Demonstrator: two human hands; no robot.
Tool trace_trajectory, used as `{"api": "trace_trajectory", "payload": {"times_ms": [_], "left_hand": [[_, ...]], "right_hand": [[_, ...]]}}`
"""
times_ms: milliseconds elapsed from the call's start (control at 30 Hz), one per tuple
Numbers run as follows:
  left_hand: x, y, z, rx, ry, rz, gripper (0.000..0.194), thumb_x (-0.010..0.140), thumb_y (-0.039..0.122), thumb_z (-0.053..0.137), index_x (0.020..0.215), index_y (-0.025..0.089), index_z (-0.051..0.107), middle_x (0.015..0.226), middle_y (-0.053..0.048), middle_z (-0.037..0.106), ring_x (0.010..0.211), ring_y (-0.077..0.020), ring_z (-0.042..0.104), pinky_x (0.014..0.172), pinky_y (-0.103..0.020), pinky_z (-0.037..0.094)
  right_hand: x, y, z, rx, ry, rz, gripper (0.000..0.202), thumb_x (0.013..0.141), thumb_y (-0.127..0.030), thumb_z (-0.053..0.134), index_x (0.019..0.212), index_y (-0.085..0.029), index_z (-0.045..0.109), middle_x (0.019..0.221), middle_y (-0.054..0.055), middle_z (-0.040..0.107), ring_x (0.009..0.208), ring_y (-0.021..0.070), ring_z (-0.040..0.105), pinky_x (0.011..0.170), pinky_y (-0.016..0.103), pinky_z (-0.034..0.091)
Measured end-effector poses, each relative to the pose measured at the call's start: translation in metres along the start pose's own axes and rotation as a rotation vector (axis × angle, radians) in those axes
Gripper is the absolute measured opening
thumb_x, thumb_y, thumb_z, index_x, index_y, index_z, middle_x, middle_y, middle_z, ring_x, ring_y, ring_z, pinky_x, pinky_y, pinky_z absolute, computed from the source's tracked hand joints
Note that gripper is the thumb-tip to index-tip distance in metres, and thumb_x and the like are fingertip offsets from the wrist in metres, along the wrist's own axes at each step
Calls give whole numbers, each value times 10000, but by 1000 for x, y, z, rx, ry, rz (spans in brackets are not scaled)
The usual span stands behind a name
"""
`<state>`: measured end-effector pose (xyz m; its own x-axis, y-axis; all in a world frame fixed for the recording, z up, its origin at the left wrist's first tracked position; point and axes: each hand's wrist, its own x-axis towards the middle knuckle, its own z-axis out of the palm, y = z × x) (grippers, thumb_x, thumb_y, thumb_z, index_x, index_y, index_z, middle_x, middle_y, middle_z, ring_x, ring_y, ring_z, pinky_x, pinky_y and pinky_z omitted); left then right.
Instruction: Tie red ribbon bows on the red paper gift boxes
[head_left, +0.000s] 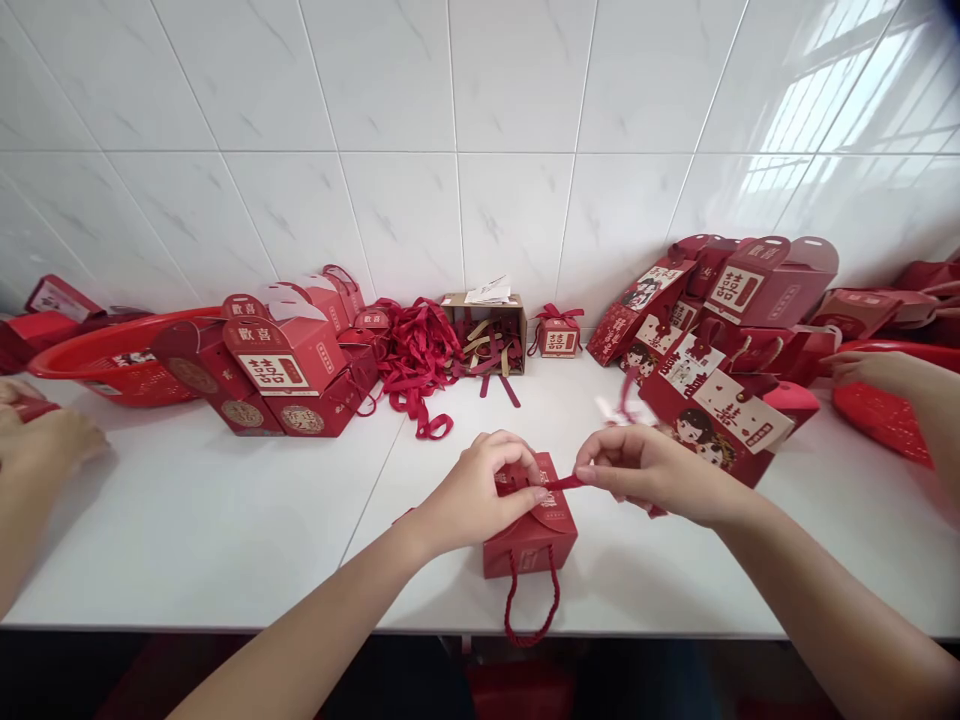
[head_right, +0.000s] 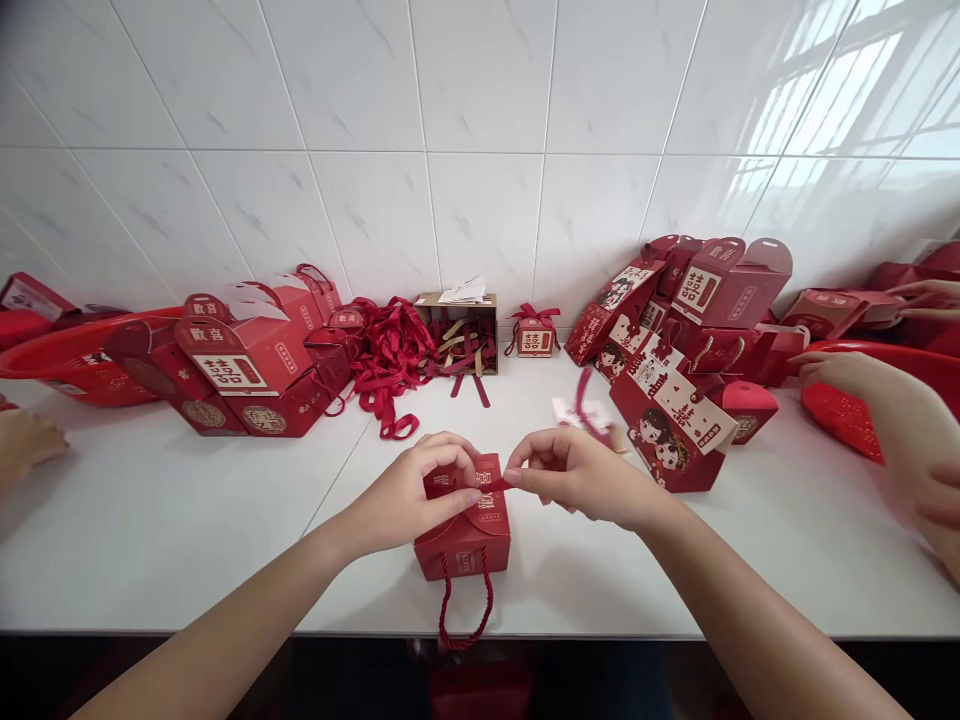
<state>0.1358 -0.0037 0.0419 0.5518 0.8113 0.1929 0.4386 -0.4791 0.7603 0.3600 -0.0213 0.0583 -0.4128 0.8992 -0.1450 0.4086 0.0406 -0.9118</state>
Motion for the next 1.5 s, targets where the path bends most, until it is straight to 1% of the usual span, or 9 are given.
{"api": "trace_trajectory", "payload": {"times_ms": [133,233,400,500,633,933,1200,1333,1500], "left_hand": [[1,0,0,32,30,-8,73,789,228,624,720,208,611,898,-29,643,969,-220,561,817,-344,471],[0,0,0,41,45,-76,80,824,254,576,774,207,617,885,-36,616,878,-203,583,751,-333,482],[-2,2,4,48,70,0,122,800,304,621,871,222,565,888,-17,629,832,-188,591,759,-335,477],[0,5,9,169,211,115,247,728,362,711,835,213,545,833,-5,640,788,-193,580,788,-371,447],[3,8,13,302,381,226,157,797,285,648,727,200,536,716,11,642,717,-180,574,741,-358,412],[-2,1,10,200,313,139,79,788,155,606,794,221,562,791,21,681,752,-163,626,777,-326,463],[-2,-5,11,171,331,67,122,756,93,495,770,211,521,741,3,628,679,-153,602,639,-274,475],[-4,-4,14,158,356,97,121,788,103,464,809,220,488,715,15,618,658,-146,599,627,-264,457],[-3,-2,21,306,428,162,86,818,137,468,809,223,472,675,20,612,623,-157,573,668,-300,434]], "right_hand": [[-6,-5,-3,-291,179,-164,236,824,-432,617,800,-201,658,671,-13,572,539,84,411,458,204,330],[-9,-7,-4,-313,256,-189,223,787,-423,666,838,-206,659,740,3,606,584,96,458,496,211,374],[-3,-10,2,161,162,5,245,778,-407,693,890,-209,604,460,-86,442,374,57,363,318,149,267],[3,-12,10,542,99,-20,222,738,-306,752,861,-194,605,541,-75,521,401,40,474,336,118,340],[6,-12,17,840,85,20,203,711,-186,773,865,-168,642,709,-30,626,544,53,623,433,94,472],[1,-7,21,1115,125,47,191,700,-57,744,838,-151,651,699,-12,652,667,77,685,604,85,569],[0,10,28,904,145,101,278,713,-204,780,907,-195,582,713,-31,606,559,83,627,409,126,459],[-1,22,33,627,156,19,349,745,-356,757,999,-193,581,653,-42,561,568,102,580,485,192,457],[4,21,46,255,245,-157,348,801,-450,670,1014,-178,641,623,-41,527,587,110,500,577,244,429]]}}
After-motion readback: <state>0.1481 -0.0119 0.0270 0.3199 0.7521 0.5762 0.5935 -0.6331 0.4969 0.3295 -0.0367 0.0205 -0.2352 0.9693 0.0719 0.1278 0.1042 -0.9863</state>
